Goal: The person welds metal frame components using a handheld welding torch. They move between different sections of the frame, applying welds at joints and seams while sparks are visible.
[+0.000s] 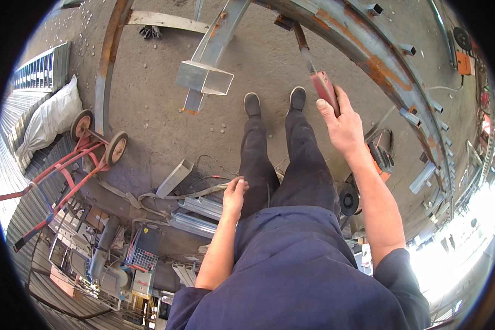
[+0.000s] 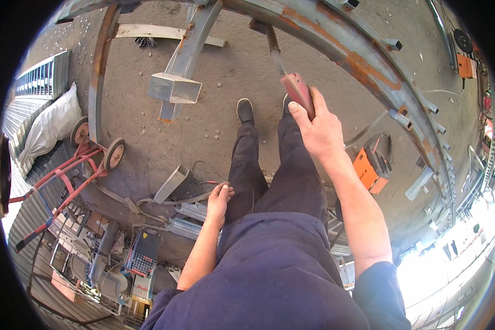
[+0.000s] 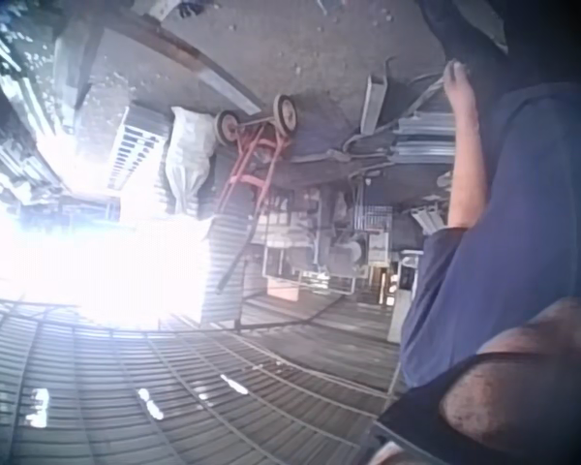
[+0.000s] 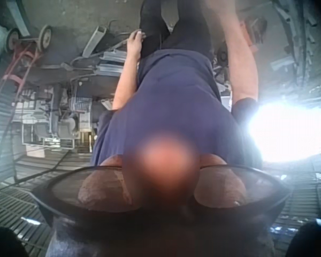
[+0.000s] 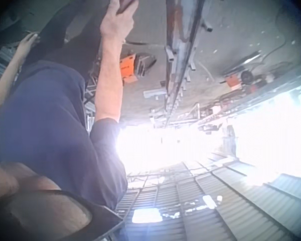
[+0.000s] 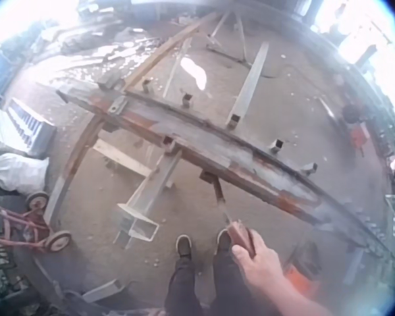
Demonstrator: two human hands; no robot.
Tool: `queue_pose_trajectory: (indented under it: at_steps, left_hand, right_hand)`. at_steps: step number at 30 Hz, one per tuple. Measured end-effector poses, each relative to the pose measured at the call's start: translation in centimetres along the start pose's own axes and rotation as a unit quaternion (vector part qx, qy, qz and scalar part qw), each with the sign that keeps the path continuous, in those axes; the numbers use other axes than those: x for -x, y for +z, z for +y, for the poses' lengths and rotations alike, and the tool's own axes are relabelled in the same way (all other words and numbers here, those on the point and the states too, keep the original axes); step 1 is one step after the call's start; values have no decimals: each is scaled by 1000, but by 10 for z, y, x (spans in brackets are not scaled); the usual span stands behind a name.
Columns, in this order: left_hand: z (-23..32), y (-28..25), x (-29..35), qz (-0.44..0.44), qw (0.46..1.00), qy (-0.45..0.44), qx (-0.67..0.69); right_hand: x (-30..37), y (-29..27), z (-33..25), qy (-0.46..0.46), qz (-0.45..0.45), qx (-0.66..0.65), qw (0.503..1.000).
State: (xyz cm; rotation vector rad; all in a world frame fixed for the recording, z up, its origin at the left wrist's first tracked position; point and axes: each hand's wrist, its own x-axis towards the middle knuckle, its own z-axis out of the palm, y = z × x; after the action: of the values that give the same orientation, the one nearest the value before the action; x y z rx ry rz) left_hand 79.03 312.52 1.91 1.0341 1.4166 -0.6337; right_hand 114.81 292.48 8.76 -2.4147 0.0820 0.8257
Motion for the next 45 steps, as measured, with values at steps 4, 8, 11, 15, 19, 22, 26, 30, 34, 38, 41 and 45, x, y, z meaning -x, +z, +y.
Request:
queue_pose_trajectory:
  at_steps: [4,8,11,15,19,22,26,30,34,38,41,45]
  left_hand:
    - [-2,0,-2,1,1000,-3,12]
    - [-5,-2,-4,4,1000,-6,17]
    - [-8,-4,-6,8,1000,-10,22]
    - [-11,-6,-7,13,1000,-7,9]
    - [-13,-10,-4,6,1000,-18,10]
    - [-23,-18,-1,29,999,-24,11]
    - [-46,-33,0,70,997,-32,27]
    - [-63,-44,2,101,994,-41,13]
    - [-74,-50,7,127,991,-42,-10]
    - [-87,-53,6,139,989,-39,-36]
    - [-94,-55,3,134,990,-41,-32]
    - [-97,-54,3,131,990,-47,-24]
  right_hand:
    - [2,5,-1,5,10,0,1000]
    - [4,5,-4,-1,15,-19,1000]
    - [4,3,-8,4,12,-26,1000]
    - [4,2,-7,-2,8,-33,999]
    - [3,0,-5,-8,9,-25,1000]
    - [2,1,-4,-8,6,-21,1000]
    - [2,-2,-5,1,-4,-19,1000]
    - [2,-6,-5,7,-13,-14,1000]
    - [8,-9,1,16,-26,-4,1000]
    - [12,-10,5,13,-25,-1,1000]
    - [8,-14,-2,6,-31,-18,999]
    - [2,-15,-6,12,-34,-17,999]
